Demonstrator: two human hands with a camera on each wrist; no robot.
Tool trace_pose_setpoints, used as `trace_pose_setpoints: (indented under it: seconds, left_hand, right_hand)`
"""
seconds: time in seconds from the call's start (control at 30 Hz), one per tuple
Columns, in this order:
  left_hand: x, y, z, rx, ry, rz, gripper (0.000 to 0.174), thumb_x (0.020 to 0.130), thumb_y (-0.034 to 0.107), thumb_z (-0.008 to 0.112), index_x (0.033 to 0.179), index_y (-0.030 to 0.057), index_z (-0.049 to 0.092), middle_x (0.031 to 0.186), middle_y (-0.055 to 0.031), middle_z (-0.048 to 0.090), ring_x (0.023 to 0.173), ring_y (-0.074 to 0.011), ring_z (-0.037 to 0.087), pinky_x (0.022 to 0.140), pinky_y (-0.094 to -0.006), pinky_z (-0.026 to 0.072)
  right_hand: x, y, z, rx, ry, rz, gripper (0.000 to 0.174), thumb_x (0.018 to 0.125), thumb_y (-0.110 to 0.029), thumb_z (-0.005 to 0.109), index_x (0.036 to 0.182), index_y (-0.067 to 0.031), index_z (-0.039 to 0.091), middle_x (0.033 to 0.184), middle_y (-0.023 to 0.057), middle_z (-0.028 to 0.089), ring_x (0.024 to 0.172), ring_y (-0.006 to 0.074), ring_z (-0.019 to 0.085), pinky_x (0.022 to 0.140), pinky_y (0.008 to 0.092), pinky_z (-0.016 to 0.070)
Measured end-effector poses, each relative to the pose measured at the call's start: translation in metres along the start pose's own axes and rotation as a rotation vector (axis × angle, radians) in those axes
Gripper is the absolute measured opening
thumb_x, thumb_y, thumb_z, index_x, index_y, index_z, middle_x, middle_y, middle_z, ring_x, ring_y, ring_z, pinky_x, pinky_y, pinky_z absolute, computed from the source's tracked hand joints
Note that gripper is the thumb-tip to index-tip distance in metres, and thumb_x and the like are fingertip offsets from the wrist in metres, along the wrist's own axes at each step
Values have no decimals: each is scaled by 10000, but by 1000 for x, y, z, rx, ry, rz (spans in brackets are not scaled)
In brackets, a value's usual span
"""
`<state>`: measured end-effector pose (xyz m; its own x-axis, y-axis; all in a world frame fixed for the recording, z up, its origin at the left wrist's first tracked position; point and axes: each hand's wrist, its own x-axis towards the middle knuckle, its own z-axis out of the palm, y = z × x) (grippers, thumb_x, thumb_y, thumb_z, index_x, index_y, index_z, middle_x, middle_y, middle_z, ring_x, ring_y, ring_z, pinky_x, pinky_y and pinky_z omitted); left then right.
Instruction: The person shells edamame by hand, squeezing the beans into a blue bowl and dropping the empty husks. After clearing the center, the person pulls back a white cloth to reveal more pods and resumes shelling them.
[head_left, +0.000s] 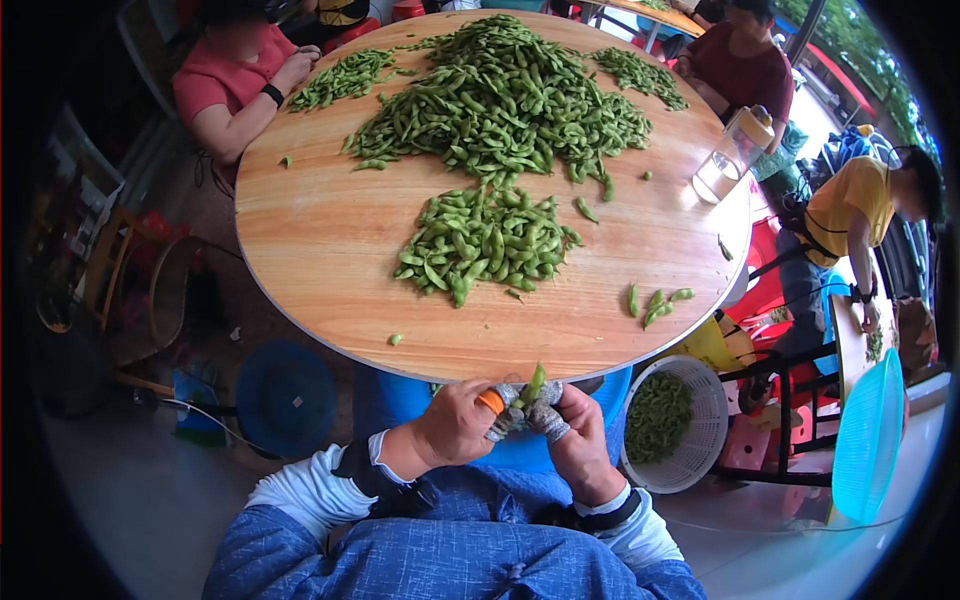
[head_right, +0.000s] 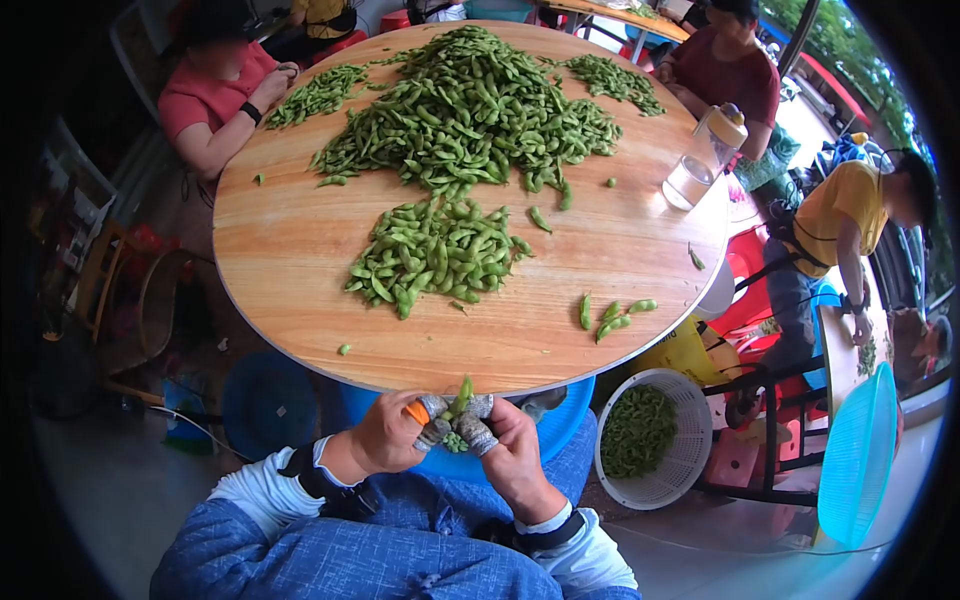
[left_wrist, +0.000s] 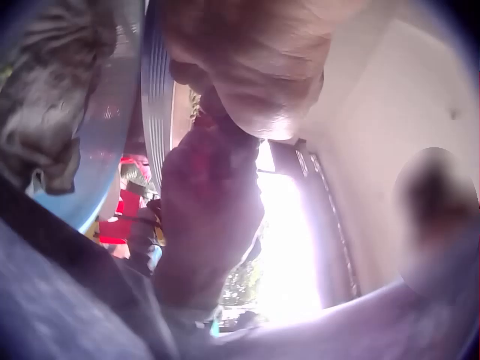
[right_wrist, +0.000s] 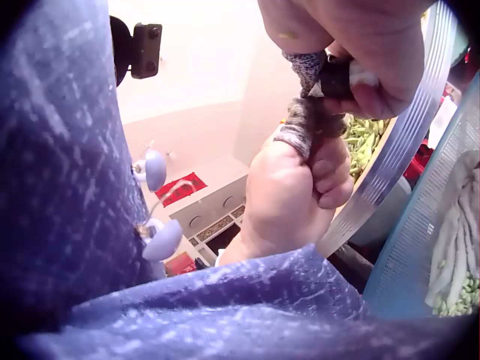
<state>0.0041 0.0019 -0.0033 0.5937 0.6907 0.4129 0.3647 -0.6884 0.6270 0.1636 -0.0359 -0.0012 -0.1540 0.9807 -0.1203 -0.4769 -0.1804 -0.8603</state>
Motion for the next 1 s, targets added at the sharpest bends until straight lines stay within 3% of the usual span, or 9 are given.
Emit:
trace_pose_setpoints:
  seconds: [0.1,0.2,0.33,0.47,0.67,0.73,0.83,0.9,1.0]
  left_hand:
    - [3,3,6,-502,34,-230,234,773,51,498,994,-23,509,879,-135,574,754,-211,571,671,-281,455]
    - [4,1,-3,-801,-179,-620,194,841,92,467,998,-4,528,839,-80,578,741,-127,525,661,-249,427]
    - [8,9,-8,-605,-97,-329,222,761,37,528,976,-19,520,786,-90,593,738,-128,543,650,-275,432]
    - [-5,1,1,-525,-102,-397,222,727,31,513,942,-23,522,735,-127,578,689,-178,550,629,-294,430]
    - [-11,-8,16,-520,43,-360,230,668,-1,438,872,-9,545,696,-156,571,636,-256,561,584,-322,427]
    - [-8,-2,5,-511,-11,-400,254,643,-14,418,857,-4,553,686,-174,564,644,-282,565,584,-334,428]
    - [-8,-1,-31,-72,151,-316,284,629,-16,416,878,-2,551,672,-196,552,656,-324,555,604,-360,433]
    - [-14,-18,-54,243,196,-541,241,654,-11,423,852,-6,560,722,-175,560,664,-317,546,620,-347,439]
    - [-19,-53,-62,515,253,-494,238,642,92,531,869,30,560,761,-163,554,689,-326,542,593,-396,445]
  right_hand:
    - [-1,0,-4,-78,-75,-68,201,810,-66,545,991,20,529,907,35,574,810,94,528,736,230,424]
    - [0,0,-9,-143,-88,-82,204,806,-55,548,992,25,526,898,33,572,809,92,524,734,227,422]
    - [1,-3,-7,-252,-86,-38,183,776,-1,556,956,26,541,867,40,571,790,104,518,714,228,418]
    - [5,-4,-2,-637,-91,-178,238,665,99,524,888,26,559,745,93,540,703,175,527,650,281,422]
    - [7,-4,0,-1008,-143,-385,229,664,97,538,875,12,561,778,95,555,709,189,548,602,296,442]
    - [1,-8,-2,-835,-35,-295,193,694,76,550,873,7,565,772,81,563,722,171,555,608,277,447]
    - [-9,-20,-29,-605,150,-294,112,783,21,538,887,2,572,784,46,586,722,105,545,657,223,439]
    - [-17,-25,-64,-461,350,-250,81,788,17,538,864,23,568,791,33,585,708,76,525,662,202,424]
    - [-32,-30,-121,-420,548,-221,82,802,-16,526,858,22,573,765,14,580,667,56,505,624,174,399]
